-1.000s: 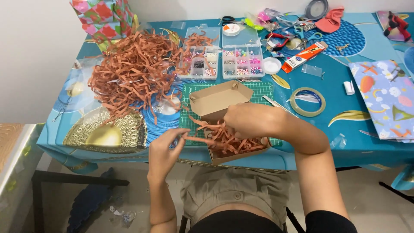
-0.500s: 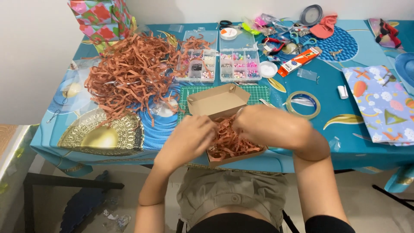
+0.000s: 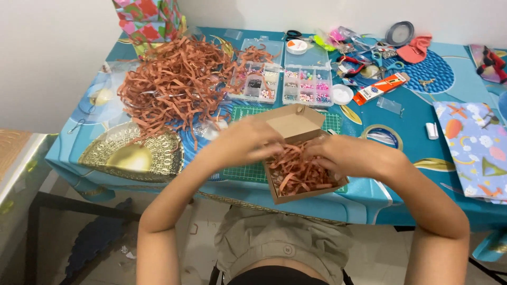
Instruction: Folding a small cardboard box, filling it with shredded paper, and placing jewelry inside for packaging.
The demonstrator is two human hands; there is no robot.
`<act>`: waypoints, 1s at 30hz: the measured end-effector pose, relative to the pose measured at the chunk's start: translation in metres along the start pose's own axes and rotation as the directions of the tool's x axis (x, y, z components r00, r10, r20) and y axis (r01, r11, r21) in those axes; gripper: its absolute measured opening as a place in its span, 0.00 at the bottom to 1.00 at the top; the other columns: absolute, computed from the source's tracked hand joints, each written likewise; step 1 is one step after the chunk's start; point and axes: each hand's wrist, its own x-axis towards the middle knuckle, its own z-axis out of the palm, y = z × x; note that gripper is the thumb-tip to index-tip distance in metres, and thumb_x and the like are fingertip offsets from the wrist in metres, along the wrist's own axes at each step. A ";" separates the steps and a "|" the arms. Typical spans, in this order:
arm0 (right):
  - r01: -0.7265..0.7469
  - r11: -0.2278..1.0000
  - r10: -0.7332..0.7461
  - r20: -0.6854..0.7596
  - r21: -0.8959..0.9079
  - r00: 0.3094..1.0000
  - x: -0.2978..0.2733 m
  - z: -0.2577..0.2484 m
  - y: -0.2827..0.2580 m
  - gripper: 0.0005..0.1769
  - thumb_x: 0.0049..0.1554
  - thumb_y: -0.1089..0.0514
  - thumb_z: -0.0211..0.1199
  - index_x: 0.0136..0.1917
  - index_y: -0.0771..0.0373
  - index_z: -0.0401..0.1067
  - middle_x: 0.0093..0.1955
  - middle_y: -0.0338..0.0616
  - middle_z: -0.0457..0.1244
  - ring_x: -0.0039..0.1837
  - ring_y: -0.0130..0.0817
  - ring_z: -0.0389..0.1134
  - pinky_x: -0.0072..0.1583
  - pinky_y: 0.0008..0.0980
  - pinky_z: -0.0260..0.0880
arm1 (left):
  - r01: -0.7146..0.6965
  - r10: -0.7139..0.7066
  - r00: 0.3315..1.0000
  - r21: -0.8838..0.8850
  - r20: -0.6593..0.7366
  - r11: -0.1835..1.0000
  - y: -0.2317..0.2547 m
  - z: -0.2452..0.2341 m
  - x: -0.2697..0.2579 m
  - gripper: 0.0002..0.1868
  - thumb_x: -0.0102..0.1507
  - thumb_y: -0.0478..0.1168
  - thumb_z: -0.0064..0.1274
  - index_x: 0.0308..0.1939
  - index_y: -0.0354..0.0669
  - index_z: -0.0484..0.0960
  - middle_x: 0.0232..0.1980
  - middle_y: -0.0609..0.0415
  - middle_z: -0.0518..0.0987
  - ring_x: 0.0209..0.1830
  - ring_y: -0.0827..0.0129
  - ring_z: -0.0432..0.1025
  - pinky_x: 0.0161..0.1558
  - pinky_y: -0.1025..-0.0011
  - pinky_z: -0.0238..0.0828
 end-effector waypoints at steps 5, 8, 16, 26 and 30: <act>0.010 1.000 -0.010 0.008 -0.009 1.000 -0.039 -0.007 -0.017 0.20 0.66 0.57 0.48 0.69 0.57 0.69 0.71 0.45 0.64 0.69 0.50 0.68 0.64 0.45 0.74 | 0.488 -0.340 0.855 0.385 -0.391 0.784 -0.107 -0.016 -0.061 0.12 0.63 0.39 0.55 0.50 0.53 0.83 0.46 0.52 0.82 0.49 0.51 0.77 0.47 0.55 0.73; 0.070 0.997 -0.070 -0.006 -0.027 0.997 -0.039 -0.006 -0.021 0.20 0.65 0.56 0.51 0.68 0.58 0.70 0.69 0.47 0.65 0.69 0.49 0.68 0.63 0.43 0.74 | 0.699 -0.608 0.709 0.476 -0.358 0.534 -0.192 0.050 -0.102 0.29 0.50 0.48 0.66 0.56 0.56 0.79 0.46 0.50 0.81 0.40 0.48 0.80 0.37 0.49 0.78; 0.159 0.962 -0.183 -0.092 -0.222 0.979 0.005 -0.018 -0.030 0.17 0.64 0.50 0.54 0.64 0.50 0.73 0.56 0.46 0.70 0.57 0.43 0.74 0.56 0.40 0.77 | 0.759 -0.535 0.589 0.186 -0.606 0.624 -0.186 0.004 -0.130 0.08 0.69 0.39 0.48 0.47 0.48 0.84 0.38 0.42 0.83 0.40 0.40 0.78 0.44 0.47 0.75; 0.703 0.685 -0.503 -0.572 0.192 0.647 0.196 -0.073 -0.092 0.49 0.43 0.54 0.84 0.68 0.64 0.56 0.67 0.70 0.62 0.69 0.71 0.63 0.70 0.63 0.62 | 0.249 -0.061 0.455 0.061 -0.889 0.967 -0.070 -0.085 -0.085 0.06 0.70 0.34 0.60 0.45 0.52 0.88 0.42 0.58 0.83 0.43 0.58 0.78 0.47 0.65 0.73; 0.792 0.529 -0.535 -0.606 0.304 0.589 0.300 -0.055 -0.095 0.16 0.60 0.46 0.63 0.53 0.59 0.76 0.48 0.53 0.72 0.53 0.49 0.74 0.54 0.47 0.74 | 0.178 -0.006 0.397 0.071 -0.918 0.981 -0.058 -0.079 -0.075 0.06 0.70 0.34 0.59 0.45 0.51 0.88 0.42 0.58 0.84 0.41 0.58 0.78 0.46 0.65 0.74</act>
